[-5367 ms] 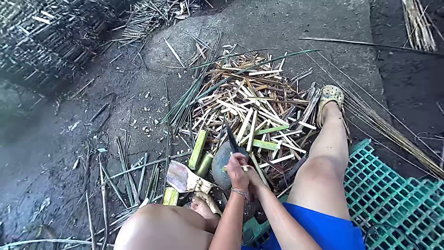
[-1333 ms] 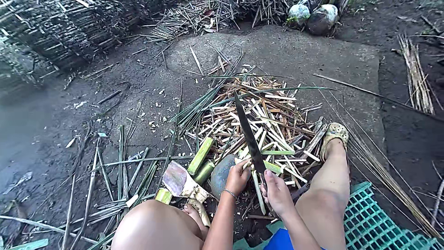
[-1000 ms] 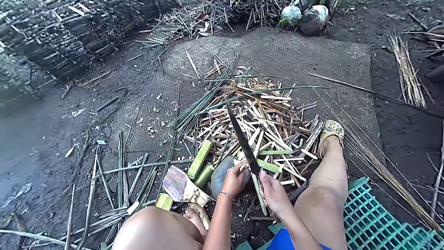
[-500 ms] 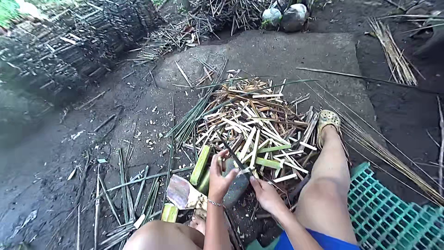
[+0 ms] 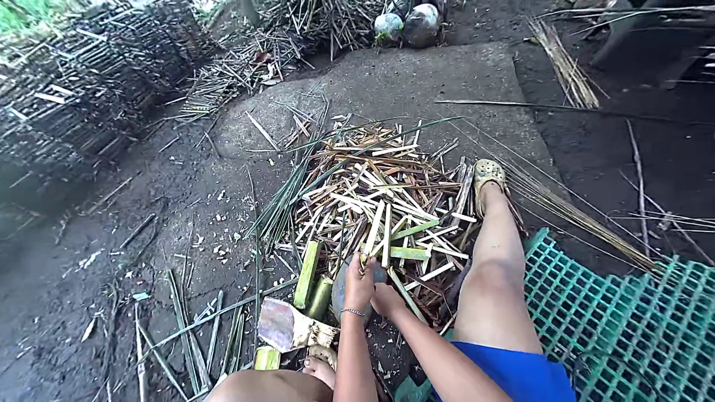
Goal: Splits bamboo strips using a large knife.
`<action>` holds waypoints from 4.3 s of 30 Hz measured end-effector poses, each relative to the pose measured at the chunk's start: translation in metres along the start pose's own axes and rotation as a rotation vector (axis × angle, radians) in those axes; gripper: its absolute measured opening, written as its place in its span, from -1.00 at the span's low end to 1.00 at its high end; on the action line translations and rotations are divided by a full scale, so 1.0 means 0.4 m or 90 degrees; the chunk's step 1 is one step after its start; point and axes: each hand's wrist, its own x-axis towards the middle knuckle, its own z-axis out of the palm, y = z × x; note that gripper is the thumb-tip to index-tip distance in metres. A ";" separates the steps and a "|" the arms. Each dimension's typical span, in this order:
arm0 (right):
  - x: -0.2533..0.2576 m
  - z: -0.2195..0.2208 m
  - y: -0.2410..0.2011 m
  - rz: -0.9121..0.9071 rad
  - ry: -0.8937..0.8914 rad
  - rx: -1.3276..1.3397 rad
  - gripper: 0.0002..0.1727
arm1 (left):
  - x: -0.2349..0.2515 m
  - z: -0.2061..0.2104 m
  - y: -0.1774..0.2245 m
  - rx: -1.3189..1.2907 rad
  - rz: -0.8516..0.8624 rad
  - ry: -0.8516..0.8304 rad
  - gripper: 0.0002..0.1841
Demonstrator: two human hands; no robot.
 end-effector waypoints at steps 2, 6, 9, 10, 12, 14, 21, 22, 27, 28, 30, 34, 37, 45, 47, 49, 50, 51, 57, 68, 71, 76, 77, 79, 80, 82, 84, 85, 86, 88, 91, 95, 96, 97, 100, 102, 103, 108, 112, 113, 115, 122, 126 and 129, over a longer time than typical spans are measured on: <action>0.009 -0.003 -0.005 0.008 -0.023 0.018 -0.15 | -0.012 -0.003 0.001 -0.002 -0.005 0.026 -0.73; 0.028 -0.018 -0.002 0.023 -0.034 0.049 -0.09 | -0.016 -0.018 0.009 -0.065 0.062 0.183 -0.75; 0.028 -0.020 0.028 0.050 -0.035 0.151 -0.11 | 0.017 -0.025 0.051 -0.156 0.160 0.219 -0.82; 0.021 -0.028 0.045 0.057 -0.033 0.187 -0.13 | 0.038 -0.032 0.089 -0.194 0.198 0.219 -0.80; -0.007 -0.031 0.098 0.069 -0.016 0.271 -0.19 | 0.093 -0.056 0.192 -0.295 0.249 0.255 -0.69; -0.066 -0.039 0.139 0.073 0.013 0.388 -0.27 | 0.176 -0.084 0.308 -0.401 0.271 0.313 -0.65; -0.308 -0.126 0.230 -0.015 0.125 0.736 -0.32 | 0.424 -0.062 0.209 -0.074 -0.106 0.137 -0.04; -0.323 -0.144 0.250 -0.027 0.126 0.765 -0.31 | 0.415 -0.028 0.121 0.046 -0.138 0.077 -0.25; -0.340 -0.180 0.342 -0.103 0.020 0.904 -0.24 | 0.341 0.123 -0.125 0.326 -0.328 -0.180 -0.34; -0.332 -0.183 0.353 -0.107 0.001 0.920 -0.22 | 0.331 0.150 -0.138 0.345 -0.338 -0.180 -0.34; -0.318 -0.187 0.352 -0.080 -0.009 0.962 -0.22 | 0.327 0.189 -0.160 0.364 -0.316 -0.150 -0.48; -0.332 -0.210 0.251 0.003 0.078 0.934 -0.36 | 0.309 0.174 -0.109 0.172 -0.197 -0.098 -0.57; -0.286 -0.149 0.317 -0.074 0.020 0.917 -0.26 | 0.248 0.109 -0.059 -0.020 -0.066 -0.033 -0.54; -0.280 -0.077 0.221 -0.188 0.137 0.739 -0.28 | 0.027 0.036 -0.094 -0.241 0.059 0.078 -0.78; -0.271 -0.070 0.188 -0.243 0.164 0.640 -0.33 | -0.008 0.045 -0.134 -0.170 -0.006 0.032 -0.82; -0.268 -0.081 0.145 -0.304 0.188 0.533 -0.39 | -0.028 0.057 -0.163 -0.106 -0.064 -0.017 -0.84; -0.269 -0.087 0.124 -0.331 0.196 0.486 -0.37 | -0.034 0.062 -0.168 -0.089 -0.079 -0.028 -0.83; -0.270 -0.093 0.105 -0.354 0.198 0.447 -0.35 | -0.039 0.066 -0.166 -0.077 -0.089 -0.033 -0.84; -0.272 -0.109 0.040 -0.394 0.185 0.323 -0.40 | -0.046 0.053 -0.144 -0.056 -0.109 -0.080 -0.83; -0.287 -0.120 0.045 -0.393 0.173 0.317 -0.47 | -0.033 0.025 -0.157 -0.052 -0.063 -0.198 -0.87; -0.277 -0.118 0.046 -0.352 0.146 0.296 -0.50 | -0.032 0.024 -0.151 -0.038 -0.064 -0.212 -0.88; -0.266 -0.119 0.050 -0.329 0.116 0.300 -0.50 | -0.033 0.025 -0.138 -0.022 -0.045 -0.183 -0.84; -0.265 -0.119 0.050 -0.329 0.119 0.297 -0.50 | -0.033 0.030 -0.134 -0.029 -0.034 -0.166 -0.84; -0.264 -0.122 0.051 -0.329 0.120 0.296 -0.49 | -0.033 0.037 -0.124 -0.049 -0.021 -0.145 -0.82; -0.265 -0.124 0.050 -0.328 0.119 0.299 -0.49 | -0.035 0.037 -0.117 -0.057 -0.022 -0.142 -0.79; -0.276 -0.133 0.043 -0.326 0.122 0.305 -0.50 | -0.042 0.036 -0.101 -0.068 -0.014 -0.128 -0.77; -0.295 -0.145 0.032 -0.337 0.129 0.308 -0.49 | -0.046 0.036 -0.078 -0.085 0.024 -0.091 -0.79; -0.304 -0.147 0.030 -0.349 0.137 0.301 -0.48 | -0.048 0.038 -0.071 -0.094 0.047 -0.074 -0.80; -0.309 -0.148 0.030 -0.360 0.148 0.279 -0.46 | -0.048 0.039 -0.072 -0.096 0.065 -0.069 -0.83; -0.291 -0.147 0.030 -0.351 0.157 0.221 -0.41 | -0.033 0.038 -0.091 -0.059 0.050 -0.083 -0.89; -0.248 -0.154 0.019 -0.292 0.122 0.196 -0.42 | -0.007 0.035 -0.121 -0.003 -0.023 -0.094 -0.90; -0.284 -0.193 -0.002 -0.277 0.134 0.213 -0.44 | -0.003 0.025 -0.078 -0.009 0.039 -0.067 -0.78; -0.283 -0.188 0.000 -0.281 0.150 0.221 -0.45 | -0.004 0.004 -0.071 -0.007 0.042 -0.093 -0.57; -0.273 -0.175 0.007 -0.268 0.150 0.228 -0.44 | -0.008 -0.020 -0.074 0.001 0.026 -0.121 -0.30; -0.193 -0.142 0.023 -0.179 0.084 0.253 -0.37 | -0.022 -0.060 -0.136 -0.057 -0.072 -0.007 0.10; -0.177 -0.157 0.013 -0.175 0.077 0.272 -0.36 | -0.030 -0.051 -0.167 -0.188 -0.090 0.244 0.08; -0.194 -0.166 0.006 -0.195 0.093 0.278 -0.37 | -0.034 -0.054 -0.159 -0.252 -0.098 0.364 0.04; -0.212 -0.120 0.021 -0.223 0.171 0.262 -0.36 | -0.046 -0.109 -0.061 -0.365 0.057 0.586 -0.04; -0.029 -0.003 0.083 -0.057 0.054 0.195 -0.22 | -0.032 -0.117 -0.012 -0.271 0.180 0.277 0.21; -0.013 0.002 0.078 -0.061 0.049 0.209 -0.24 | -0.024 -0.111 -0.001 -0.219 0.176 0.199 0.30; -0.037 0.001 0.067 -0.089 0.059 0.202 -0.27 | -0.020 -0.088 0.014 -0.134 0.119 0.126 0.37; -0.139 -0.013 0.118 -0.184 0.168 0.095 -0.39 | 0.014 -0.052 0.040 0.033 0.074 0.237 -0.17; -0.126 -0.007 0.132 -0.150 0.149 0.081 -0.37 | 0.031 -0.030 0.030 0.061 0.098 0.058 -0.68; -0.140 -0.015 0.115 -0.123 0.147 0.087 -0.37 | -0.001 0.019 0.011 0.010 0.196 0.041 -0.81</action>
